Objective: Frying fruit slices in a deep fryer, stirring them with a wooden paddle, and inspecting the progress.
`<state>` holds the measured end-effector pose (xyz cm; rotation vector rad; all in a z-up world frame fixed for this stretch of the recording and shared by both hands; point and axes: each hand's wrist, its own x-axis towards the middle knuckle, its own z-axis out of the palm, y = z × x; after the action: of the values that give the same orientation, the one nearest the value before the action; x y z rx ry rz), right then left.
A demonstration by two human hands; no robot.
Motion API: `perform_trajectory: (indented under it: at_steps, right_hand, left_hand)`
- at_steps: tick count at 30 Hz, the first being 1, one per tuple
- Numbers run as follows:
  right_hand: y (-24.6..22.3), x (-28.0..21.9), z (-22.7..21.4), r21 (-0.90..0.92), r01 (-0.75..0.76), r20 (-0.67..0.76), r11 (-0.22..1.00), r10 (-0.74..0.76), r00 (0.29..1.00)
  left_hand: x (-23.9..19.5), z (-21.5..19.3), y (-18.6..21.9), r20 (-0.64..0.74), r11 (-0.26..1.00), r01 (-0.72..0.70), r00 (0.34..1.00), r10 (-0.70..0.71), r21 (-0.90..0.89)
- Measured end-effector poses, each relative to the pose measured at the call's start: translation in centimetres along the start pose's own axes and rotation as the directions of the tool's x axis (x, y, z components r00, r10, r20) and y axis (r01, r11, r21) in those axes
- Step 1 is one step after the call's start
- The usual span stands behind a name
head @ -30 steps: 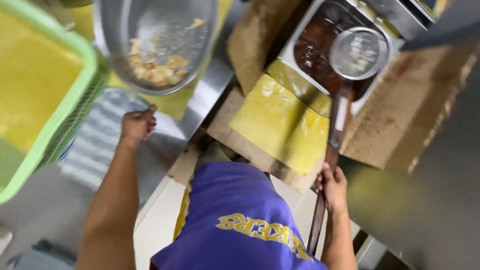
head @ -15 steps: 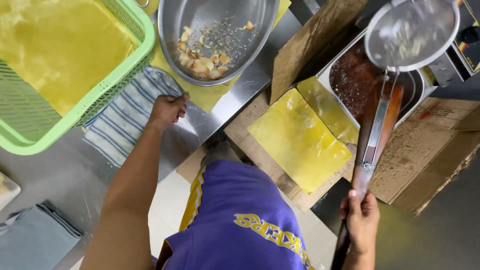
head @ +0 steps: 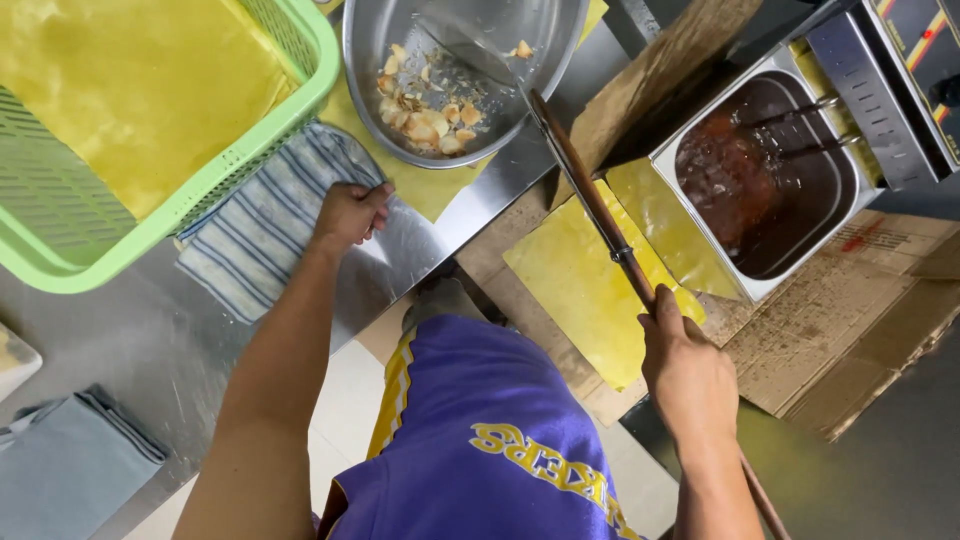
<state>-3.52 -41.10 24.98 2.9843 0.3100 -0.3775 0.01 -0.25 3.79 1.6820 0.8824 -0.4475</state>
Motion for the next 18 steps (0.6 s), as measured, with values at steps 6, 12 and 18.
perform_trajectory:
  at_steps: [6,12,18]
  right_hand:
    - [0.5,-0.1,0.4,-0.009,0.013,-0.056,1.0,-0.013,0.998]
    - [0.0,0.4,0.0,0.087,-0.023,0.016,0.996,0.021,1.0]
    - [-0.8,1.2,1.3,0.092,-0.196,0.129,0.976,0.183,0.975]
  left_hand:
    - [0.2,-0.1,0.0,0.002,1.0,-0.002,1.0,0.002,-0.011]
    - [0.2,0.0,-0.3,0.004,1.0,0.023,1.0,-0.023,-0.015]
    - [2.9,0.6,-2.8,0.002,0.993,-0.106,0.994,0.106,-0.059]
